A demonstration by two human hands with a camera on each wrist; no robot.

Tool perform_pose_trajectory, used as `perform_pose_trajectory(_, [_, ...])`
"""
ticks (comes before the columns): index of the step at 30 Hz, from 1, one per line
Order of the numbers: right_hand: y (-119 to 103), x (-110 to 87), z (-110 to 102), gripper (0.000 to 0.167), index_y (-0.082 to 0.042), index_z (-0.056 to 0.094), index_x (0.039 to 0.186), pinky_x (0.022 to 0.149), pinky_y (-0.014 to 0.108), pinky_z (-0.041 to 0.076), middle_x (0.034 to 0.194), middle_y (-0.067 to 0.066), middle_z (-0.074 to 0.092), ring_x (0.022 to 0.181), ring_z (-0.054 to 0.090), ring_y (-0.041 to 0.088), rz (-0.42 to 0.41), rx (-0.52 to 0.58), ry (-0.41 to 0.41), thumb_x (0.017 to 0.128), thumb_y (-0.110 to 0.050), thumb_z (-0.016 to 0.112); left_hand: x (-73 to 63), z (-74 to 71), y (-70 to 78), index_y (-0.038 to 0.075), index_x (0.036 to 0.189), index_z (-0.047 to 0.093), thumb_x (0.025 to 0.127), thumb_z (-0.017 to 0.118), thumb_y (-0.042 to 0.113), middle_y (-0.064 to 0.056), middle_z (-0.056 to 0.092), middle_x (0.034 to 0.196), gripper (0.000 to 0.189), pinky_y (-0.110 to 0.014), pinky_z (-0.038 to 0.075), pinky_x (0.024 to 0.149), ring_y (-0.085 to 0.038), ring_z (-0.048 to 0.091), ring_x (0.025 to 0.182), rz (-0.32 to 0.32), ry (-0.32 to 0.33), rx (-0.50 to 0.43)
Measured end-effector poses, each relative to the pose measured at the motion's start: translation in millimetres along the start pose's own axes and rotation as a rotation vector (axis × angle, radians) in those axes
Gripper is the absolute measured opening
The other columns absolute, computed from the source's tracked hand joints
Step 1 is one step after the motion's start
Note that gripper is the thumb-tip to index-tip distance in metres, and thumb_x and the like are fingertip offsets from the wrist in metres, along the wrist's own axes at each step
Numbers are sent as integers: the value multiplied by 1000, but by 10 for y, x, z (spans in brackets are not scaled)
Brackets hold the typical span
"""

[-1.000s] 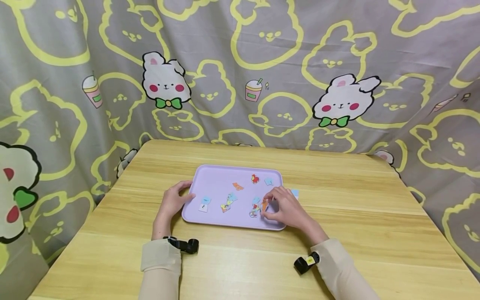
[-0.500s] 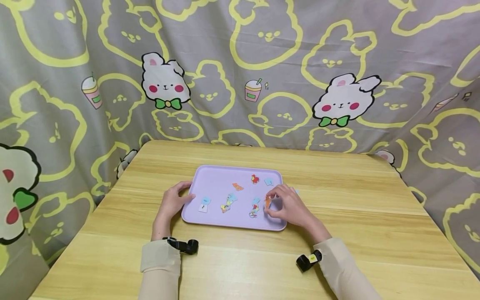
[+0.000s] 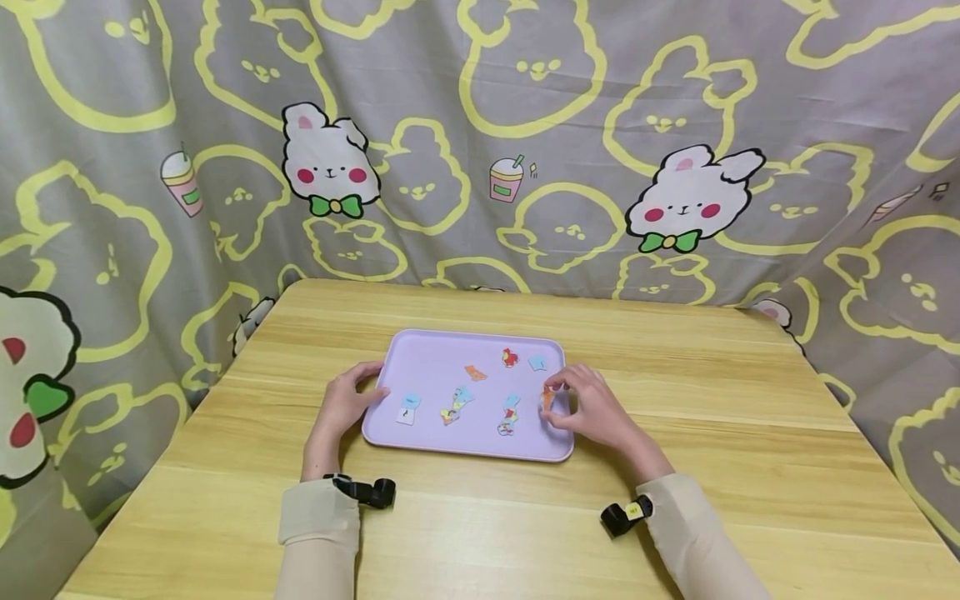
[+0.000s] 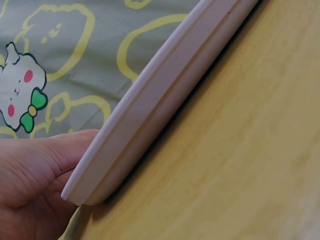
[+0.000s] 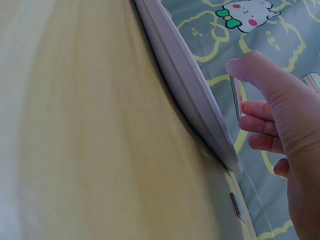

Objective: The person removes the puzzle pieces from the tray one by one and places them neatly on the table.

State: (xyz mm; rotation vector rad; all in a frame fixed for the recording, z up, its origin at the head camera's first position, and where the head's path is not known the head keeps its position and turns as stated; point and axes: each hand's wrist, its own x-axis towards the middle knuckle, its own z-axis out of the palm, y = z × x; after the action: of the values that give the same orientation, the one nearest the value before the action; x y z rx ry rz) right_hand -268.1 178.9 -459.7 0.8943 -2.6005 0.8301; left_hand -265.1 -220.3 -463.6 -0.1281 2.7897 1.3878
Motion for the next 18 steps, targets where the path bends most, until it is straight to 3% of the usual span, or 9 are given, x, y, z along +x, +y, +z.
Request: perform_pose_trajectory(18, [223,-56,-141,38,-7,66,105,90,46,44,102,5,69,99,59,24,16,-8,15,74,-22,83,11,1,-15,6,140,51,94,64,14,-18,51,146,48,-51,27,122,-36,36,144,4,10,4])
